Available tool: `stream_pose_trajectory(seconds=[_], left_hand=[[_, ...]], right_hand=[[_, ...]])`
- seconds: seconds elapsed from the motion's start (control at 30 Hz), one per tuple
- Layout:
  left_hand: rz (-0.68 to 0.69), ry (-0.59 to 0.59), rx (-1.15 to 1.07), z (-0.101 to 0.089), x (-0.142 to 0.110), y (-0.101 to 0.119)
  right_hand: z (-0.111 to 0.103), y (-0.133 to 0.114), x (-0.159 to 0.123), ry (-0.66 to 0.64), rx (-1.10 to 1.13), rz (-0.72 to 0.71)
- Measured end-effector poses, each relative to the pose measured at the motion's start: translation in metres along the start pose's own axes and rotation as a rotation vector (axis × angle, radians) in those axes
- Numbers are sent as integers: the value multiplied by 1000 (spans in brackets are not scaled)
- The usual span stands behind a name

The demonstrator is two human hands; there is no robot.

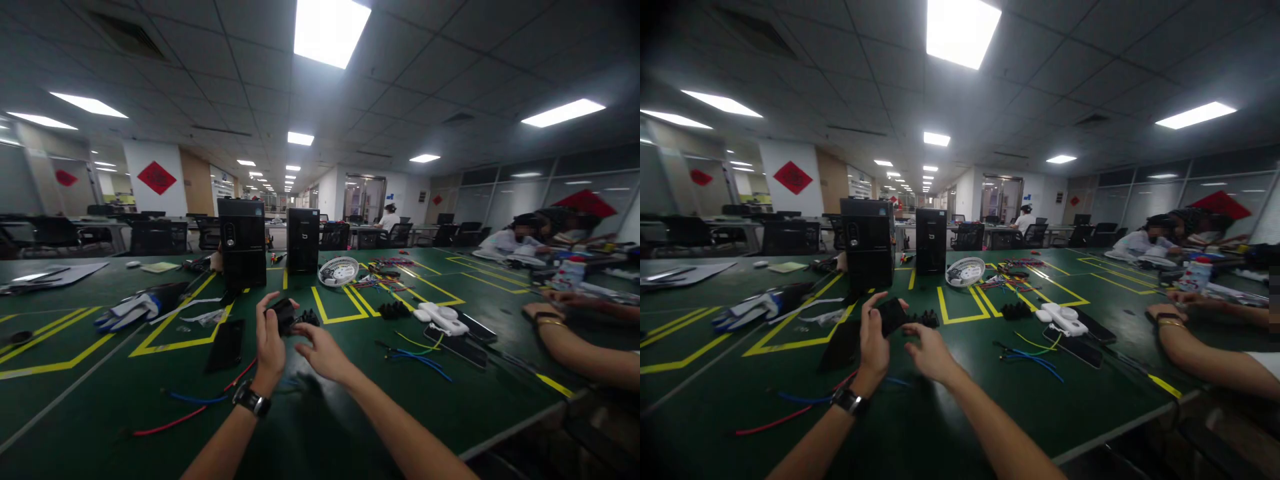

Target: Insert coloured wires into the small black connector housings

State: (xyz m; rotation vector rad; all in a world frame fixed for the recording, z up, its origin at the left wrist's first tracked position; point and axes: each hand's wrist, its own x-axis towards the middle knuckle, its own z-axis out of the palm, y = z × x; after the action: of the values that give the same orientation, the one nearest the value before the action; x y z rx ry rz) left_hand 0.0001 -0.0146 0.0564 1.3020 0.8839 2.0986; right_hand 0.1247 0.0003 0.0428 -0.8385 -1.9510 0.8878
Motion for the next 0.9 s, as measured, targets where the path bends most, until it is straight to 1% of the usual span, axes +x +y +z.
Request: stream_pose_trajectory(seconds=[0.07,0.1,0.13,0.23,0.3,0.33,0.37,0.4,0.43,0.5,0.57,0.63,0.7,0.77,0.8,0.83,0.9], left_hand=[[-155,-34,31,4,-8,-12],[-241,-70,40,7,-13,-20],[-322,-123,44,10,-18,-27],[-505,-312,25,20,-31,-47],[-543,-375,85,22,-35,-55],[-509,-380,163,20,-35,-57],[-434,-382,270,17,-35,-58],[-326,-402,394,13,-34,-58],[-201,-449,520,8,-34,-58],[25,-625,741,-1,-33,-55],[173,-820,899,-6,-34,-52],[272,-951,1006,-7,-32,-51],[349,-1024,1071,-7,-27,-54],[400,-1047,1116,-13,-16,-61],[411,-1046,1132,-18,-10,-65],[416,-1039,1141,-24,-3,-70],[410,-995,1145,-37,9,-78]], right_hand=[[-11,-2,-7,115,-93,-106],[-19,-3,-11,129,-121,-148],[-27,-5,-14,106,-145,-180],[-50,-2,-17,-47,-239,-237],[-65,13,-12,-66,-319,-225],[-73,24,-7,-40,-364,-196],[-81,37,-1,-10,-419,-148],[-88,51,6,11,-477,-92],[-94,65,15,11,-531,-38],[-100,90,32,-38,-598,33],[-98,106,48,-101,-612,42],[-88,113,61,-145,-617,33],[-77,114,71,-181,-635,28],[-71,113,75,-194,-665,32],[-72,113,75,-182,-687,42],[-76,113,73,-152,-717,62],[-93,113,64,-31,-801,144]])
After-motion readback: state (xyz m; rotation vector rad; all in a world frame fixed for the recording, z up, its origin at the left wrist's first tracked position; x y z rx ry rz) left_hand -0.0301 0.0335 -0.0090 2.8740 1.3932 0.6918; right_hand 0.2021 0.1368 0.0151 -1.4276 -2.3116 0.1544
